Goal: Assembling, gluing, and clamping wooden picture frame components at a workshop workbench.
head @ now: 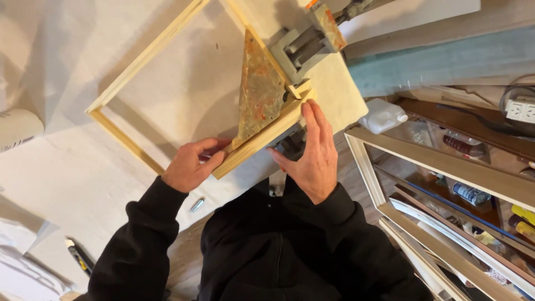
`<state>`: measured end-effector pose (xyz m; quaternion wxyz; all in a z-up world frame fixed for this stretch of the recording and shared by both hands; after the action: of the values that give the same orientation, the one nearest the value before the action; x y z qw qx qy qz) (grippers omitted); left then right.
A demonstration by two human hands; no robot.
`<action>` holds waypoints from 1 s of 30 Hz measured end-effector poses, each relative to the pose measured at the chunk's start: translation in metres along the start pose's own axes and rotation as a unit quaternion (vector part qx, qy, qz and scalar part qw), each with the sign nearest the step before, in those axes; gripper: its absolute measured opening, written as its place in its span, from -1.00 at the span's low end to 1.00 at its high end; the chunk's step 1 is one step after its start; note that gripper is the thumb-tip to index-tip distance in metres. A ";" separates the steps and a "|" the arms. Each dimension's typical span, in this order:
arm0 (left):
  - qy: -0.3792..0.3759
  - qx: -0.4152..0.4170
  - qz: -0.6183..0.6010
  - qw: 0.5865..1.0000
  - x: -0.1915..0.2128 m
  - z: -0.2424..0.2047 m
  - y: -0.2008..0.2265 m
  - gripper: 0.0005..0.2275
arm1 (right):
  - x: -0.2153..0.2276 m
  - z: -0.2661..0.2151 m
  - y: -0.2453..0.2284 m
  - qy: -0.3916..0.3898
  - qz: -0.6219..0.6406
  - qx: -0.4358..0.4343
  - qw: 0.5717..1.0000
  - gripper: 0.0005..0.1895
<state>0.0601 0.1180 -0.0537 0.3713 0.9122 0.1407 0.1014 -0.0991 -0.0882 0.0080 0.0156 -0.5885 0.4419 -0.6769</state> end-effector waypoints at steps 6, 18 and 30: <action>-0.012 -0.020 -0.027 0.999 -0.001 -0.001 -0.004 -0.68 | 0.001 0.000 0.000 0.016 -0.010 -0.007 1.000 0.09; -0.012 0.011 -0.023 1.000 -0.004 -0.002 -0.008 -0.69 | 0.004 -0.002 -0.004 0.000 0.002 0.019 1.000 -0.22; -0.008 0.036 -0.046 0.998 -0.006 -0.001 -0.007 -0.70 | 0.006 0.002 -0.001 -0.009 0.017 0.015 1.000 -0.25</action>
<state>0.0530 0.1214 -0.0584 0.3435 0.9183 0.1835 0.0716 -0.0988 -0.0922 0.0137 0.0396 -0.5865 0.4411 -0.6781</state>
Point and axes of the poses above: each hand's wrist, its own z-axis towards the middle knuckle, its own x-axis out of the back of the hand, y = z × x, the point moved 3 cm from there along z, towards the middle knuckle, and after that the axes turned 4 degrees about -z, right-handed, at the moved point
